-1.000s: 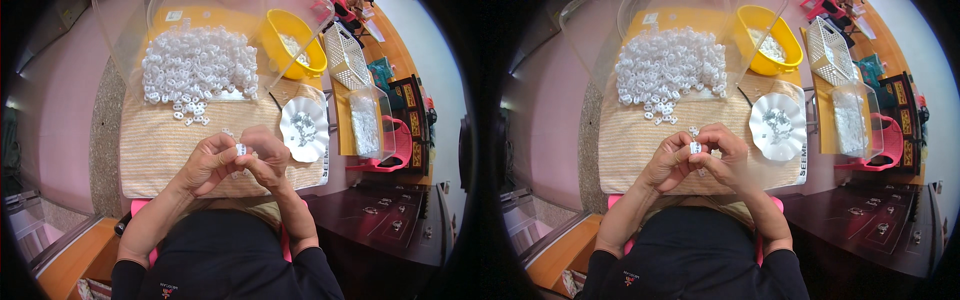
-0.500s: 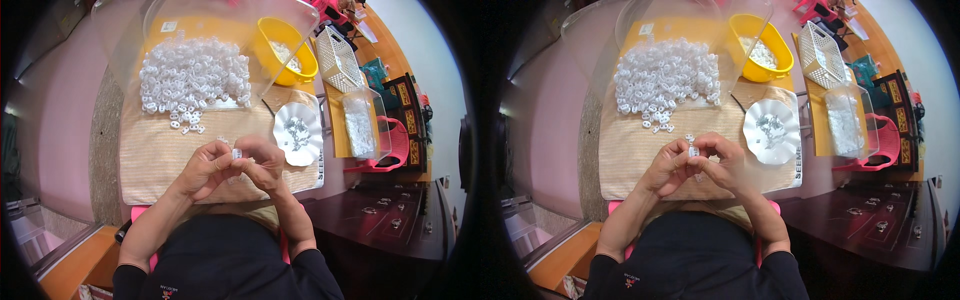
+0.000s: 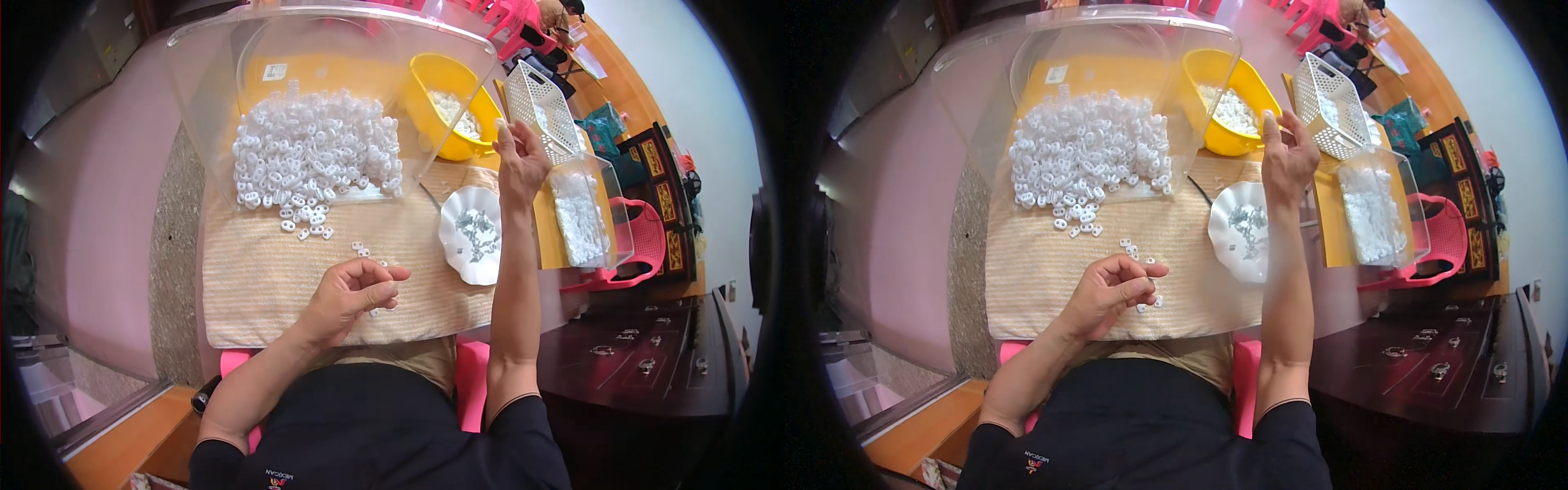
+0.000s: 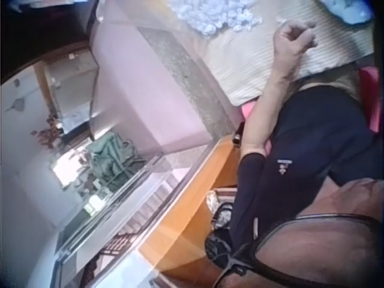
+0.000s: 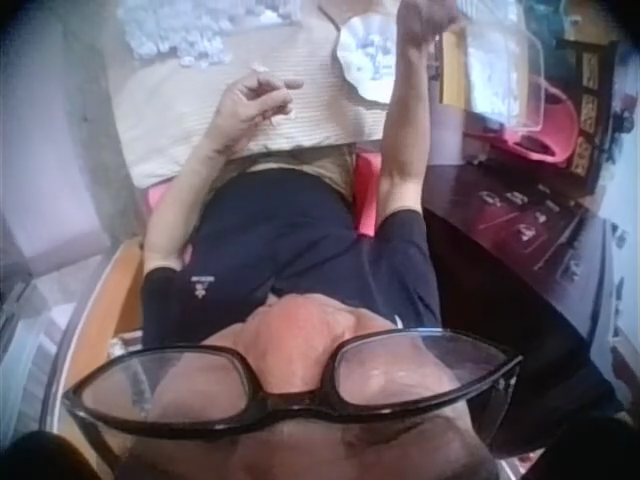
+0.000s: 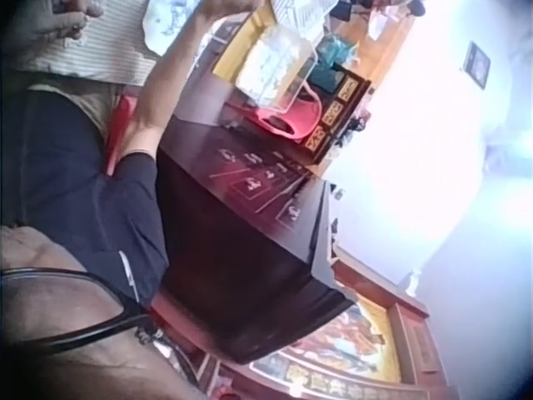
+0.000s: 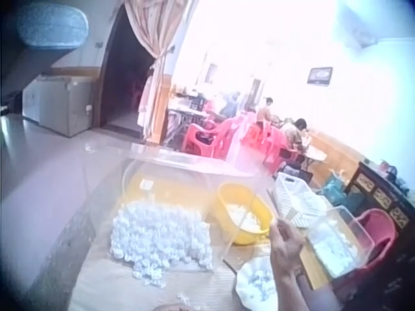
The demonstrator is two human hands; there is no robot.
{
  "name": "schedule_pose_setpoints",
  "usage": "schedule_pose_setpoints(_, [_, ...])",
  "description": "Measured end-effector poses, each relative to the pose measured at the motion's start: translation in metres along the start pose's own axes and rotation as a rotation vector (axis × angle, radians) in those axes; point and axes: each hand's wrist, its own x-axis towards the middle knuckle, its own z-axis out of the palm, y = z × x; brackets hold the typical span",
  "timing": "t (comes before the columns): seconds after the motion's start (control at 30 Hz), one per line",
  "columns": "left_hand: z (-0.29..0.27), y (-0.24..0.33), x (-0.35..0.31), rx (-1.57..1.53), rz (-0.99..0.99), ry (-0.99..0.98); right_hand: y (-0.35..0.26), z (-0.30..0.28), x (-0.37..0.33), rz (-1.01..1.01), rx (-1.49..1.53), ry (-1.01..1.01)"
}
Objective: Inspecting and sorting small white plastic components at a desk.
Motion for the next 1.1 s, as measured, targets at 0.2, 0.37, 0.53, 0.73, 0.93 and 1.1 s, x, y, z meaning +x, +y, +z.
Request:
schedule_pose_setpoints(0.2, [0.035,0.019,-0.036,0.193,0.282,-0.048,0.012,-0.009,-0.03,0.085,-0.014,-0.125])
schedule_pose_setpoints(0.37, [0.067,0.039,-0.065,0.36,0.694,-0.41,-0.006,-0.006,-0.083,0.072,-0.028,-0.342])
schedule_pose_setpoints(0.53, [0.102,0.072,-0.07,0.453,0.964,-0.349,-0.02,0.016,-0.114,0.002,-0.207,-0.632])
schedule_pose_setpoints(0.73, [0.141,0.067,-0.072,0.485,1.096,-0.014,-0.025,0.04,-0.12,-0.206,-0.533,-0.807])
schedule_pose_setpoints(0.93, [0.148,0.06,-0.062,0.222,1.473,0.475,-0.028,0.055,-0.12,-0.261,-0.56,-0.867])
schedule_pose_setpoints(1.1, [0.094,0.06,-0.064,0.64,1.017,-0.415,-0.034,0.077,-0.122,-0.328,-0.568,-0.935])
